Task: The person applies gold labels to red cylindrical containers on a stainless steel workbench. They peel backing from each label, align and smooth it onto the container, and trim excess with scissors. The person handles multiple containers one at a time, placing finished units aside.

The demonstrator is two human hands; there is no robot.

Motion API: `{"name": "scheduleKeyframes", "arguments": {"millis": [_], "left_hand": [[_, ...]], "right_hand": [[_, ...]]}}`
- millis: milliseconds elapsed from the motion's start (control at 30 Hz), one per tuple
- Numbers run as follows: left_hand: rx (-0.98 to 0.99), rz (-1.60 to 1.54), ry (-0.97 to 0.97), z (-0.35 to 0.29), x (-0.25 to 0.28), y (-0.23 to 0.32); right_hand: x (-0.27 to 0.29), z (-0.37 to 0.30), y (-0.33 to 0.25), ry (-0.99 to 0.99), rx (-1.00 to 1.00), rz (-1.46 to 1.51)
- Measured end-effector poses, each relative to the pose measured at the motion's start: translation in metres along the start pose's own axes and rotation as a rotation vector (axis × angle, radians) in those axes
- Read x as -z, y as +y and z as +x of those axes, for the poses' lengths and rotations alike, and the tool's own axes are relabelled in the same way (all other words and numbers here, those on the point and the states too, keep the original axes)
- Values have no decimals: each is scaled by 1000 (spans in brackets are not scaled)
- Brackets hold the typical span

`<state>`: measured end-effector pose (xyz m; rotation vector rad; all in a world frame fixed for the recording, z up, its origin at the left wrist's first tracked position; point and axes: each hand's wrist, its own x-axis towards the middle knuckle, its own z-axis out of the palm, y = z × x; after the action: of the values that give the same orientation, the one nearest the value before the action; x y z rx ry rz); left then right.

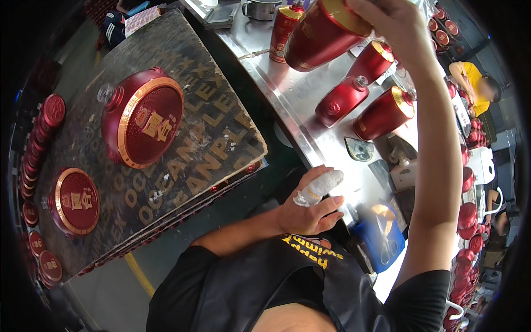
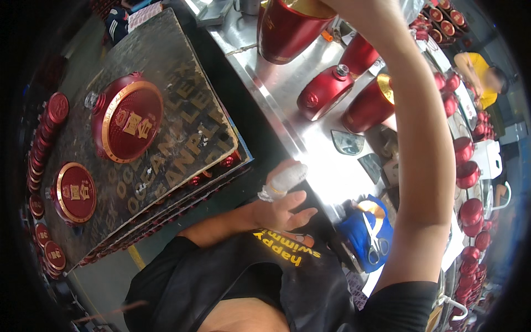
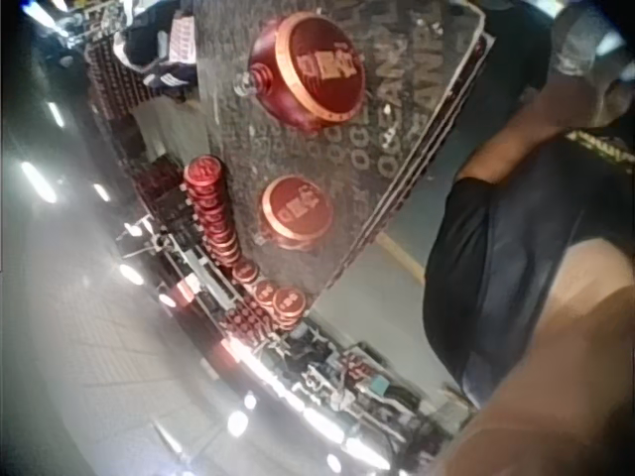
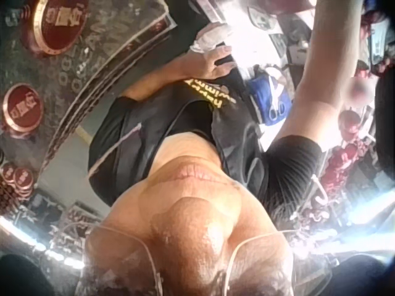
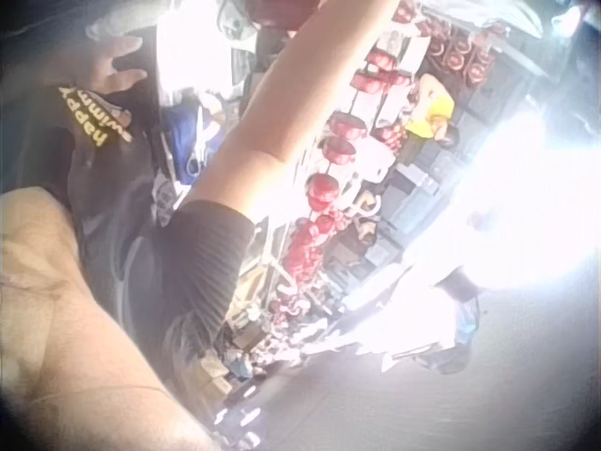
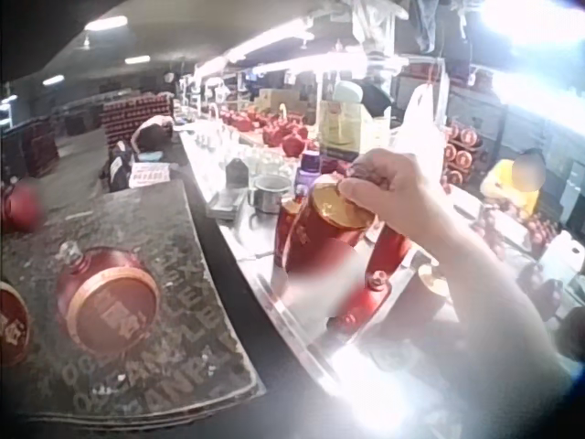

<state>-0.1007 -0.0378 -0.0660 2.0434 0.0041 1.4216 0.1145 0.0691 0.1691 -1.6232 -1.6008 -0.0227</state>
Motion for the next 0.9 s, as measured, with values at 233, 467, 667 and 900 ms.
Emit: {"name": "scheduleKeyframes", "arguments": {"millis": [233, 467, 667, 900], "left_hand": [[134, -14, -151, -8, 12, -9], [192, -13, -155, -12, 8, -22], [214, -14, -191, -12, 8, -34], [240, 12, -159, -16, 10, -42]], "right_hand": [[-79, 30, 73, -149, 93, -189], [-86, 40, 95, -240, -66, -203], [-86, 58, 99, -313, -30, -414], [-97, 126, 119, -393, 70, -515]]}}
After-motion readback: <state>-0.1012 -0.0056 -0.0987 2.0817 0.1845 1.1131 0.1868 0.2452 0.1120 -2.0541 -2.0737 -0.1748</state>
